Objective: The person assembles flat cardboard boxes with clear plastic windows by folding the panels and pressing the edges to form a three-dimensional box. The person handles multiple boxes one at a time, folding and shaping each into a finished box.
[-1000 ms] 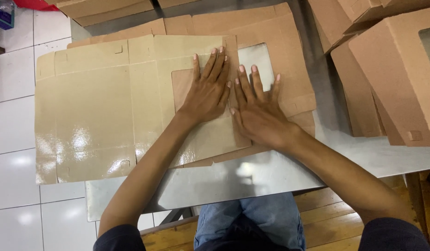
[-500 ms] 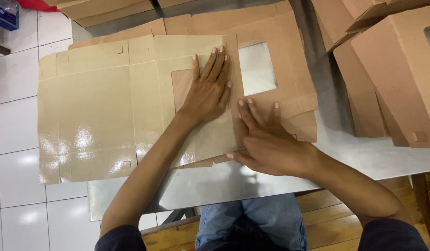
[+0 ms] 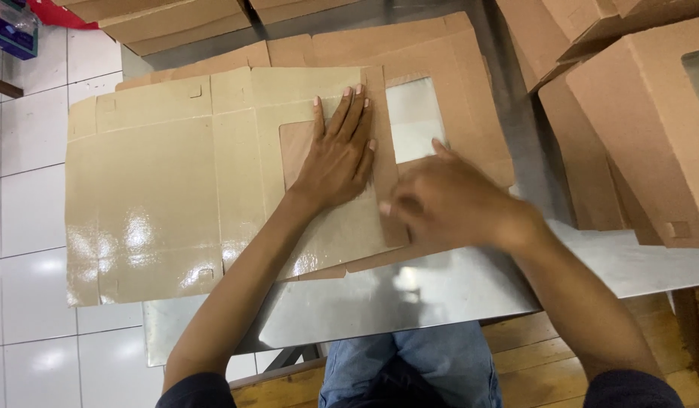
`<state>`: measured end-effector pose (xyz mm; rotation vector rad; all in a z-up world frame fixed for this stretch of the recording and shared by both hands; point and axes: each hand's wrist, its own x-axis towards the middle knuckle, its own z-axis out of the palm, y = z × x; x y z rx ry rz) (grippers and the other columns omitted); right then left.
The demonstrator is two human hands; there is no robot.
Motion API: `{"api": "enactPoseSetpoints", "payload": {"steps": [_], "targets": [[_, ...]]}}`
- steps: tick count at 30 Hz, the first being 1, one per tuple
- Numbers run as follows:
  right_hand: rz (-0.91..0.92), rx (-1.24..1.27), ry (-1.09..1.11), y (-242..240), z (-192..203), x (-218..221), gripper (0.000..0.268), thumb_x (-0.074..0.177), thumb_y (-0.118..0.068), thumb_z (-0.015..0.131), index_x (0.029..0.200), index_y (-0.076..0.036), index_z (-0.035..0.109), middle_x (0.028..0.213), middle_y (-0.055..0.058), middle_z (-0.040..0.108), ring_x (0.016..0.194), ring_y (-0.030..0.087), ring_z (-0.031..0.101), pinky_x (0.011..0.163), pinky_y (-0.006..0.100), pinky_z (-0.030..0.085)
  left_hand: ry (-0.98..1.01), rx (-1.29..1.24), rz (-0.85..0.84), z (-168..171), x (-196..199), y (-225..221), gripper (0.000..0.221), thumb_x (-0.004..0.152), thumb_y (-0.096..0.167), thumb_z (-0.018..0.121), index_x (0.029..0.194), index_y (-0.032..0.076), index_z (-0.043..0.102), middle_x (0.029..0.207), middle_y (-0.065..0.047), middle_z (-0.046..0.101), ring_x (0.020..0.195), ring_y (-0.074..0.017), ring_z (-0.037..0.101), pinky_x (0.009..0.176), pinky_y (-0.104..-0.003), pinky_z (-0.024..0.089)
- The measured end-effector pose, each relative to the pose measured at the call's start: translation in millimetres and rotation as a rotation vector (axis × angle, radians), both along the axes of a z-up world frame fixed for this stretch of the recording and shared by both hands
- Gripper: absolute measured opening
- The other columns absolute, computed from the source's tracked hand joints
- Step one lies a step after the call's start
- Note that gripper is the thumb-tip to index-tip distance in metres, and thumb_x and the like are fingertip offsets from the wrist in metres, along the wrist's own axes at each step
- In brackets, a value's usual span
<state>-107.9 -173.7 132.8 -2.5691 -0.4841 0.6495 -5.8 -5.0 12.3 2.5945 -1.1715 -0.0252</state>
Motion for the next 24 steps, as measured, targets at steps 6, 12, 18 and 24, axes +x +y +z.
{"api": "enactPoseSetpoints", "payload": {"steps": [6, 12, 18, 24], "targets": [[-0.21, 0.156, -0.452, -32.2, -86.6, 40.6, 0.029, 0.094, -0.021, 0.066, 0.117, -0.006, 0.076, 0.124, 0.023, 0.06, 0.122, 0.046, 0.054, 0.099, 0.054, 0.043, -0.025, 0.023, -0.002, -1.9, 1.3, 0.1, 0.059, 0.108, 0.027, 0.037, 0.158, -0.004, 0.034, 0.168, -0.022, 0.022, 0.157, -0.0334, 0.014, 0.121, -0.063, -0.01], [-0.243, 0.087, -0.505, -26.1, -114.0, 52.7, 0.055, 0.107, -0.038, 0.041, 0.157, -0.017, 0.042, 0.166, 0.03, 0.01, 0.154, 0.044, 0.003, 0.124, 0.054, 0.002, -0.222, -0.049, -0.054, -25.1, 5.5, 3.5, 0.058, 0.11, 0.027, 0.034, 0.157, -0.006, 0.032, 0.166, -0.023, 0.024, 0.156, -0.0374, 0.017, 0.124, -0.065, 0.003], [-0.343, -0.222, -0.266, 6.1, -99.6, 65.0, 0.068, 0.105, -0.034, 0.029, 0.165, -0.015, 0.005, 0.165, 0.028, -0.013, 0.152, 0.046, -0.014, 0.118, 0.069, -0.008, -0.192, -0.034, -0.074, -20.3, 7.5, 3.0, 0.059, 0.108, 0.024, 0.037, 0.159, -0.006, 0.029, 0.166, -0.025, 0.023, 0.156, -0.0388, 0.012, 0.122, -0.066, -0.002], [-0.318, -0.211, -0.122, 10.1, -79.3, 41.4, 0.071, 0.104, -0.048, 0.012, 0.163, -0.012, -0.001, 0.167, 0.022, -0.016, 0.152, 0.042, -0.019, 0.111, 0.076, -0.012, -0.197, -0.06, -0.066, -23.2, 6.8, 3.6, 0.06, 0.105, 0.024, 0.04, 0.156, -0.008, 0.036, 0.166, -0.025, 0.024, 0.156, -0.0385, 0.014, 0.122, -0.068, -0.001]]}}
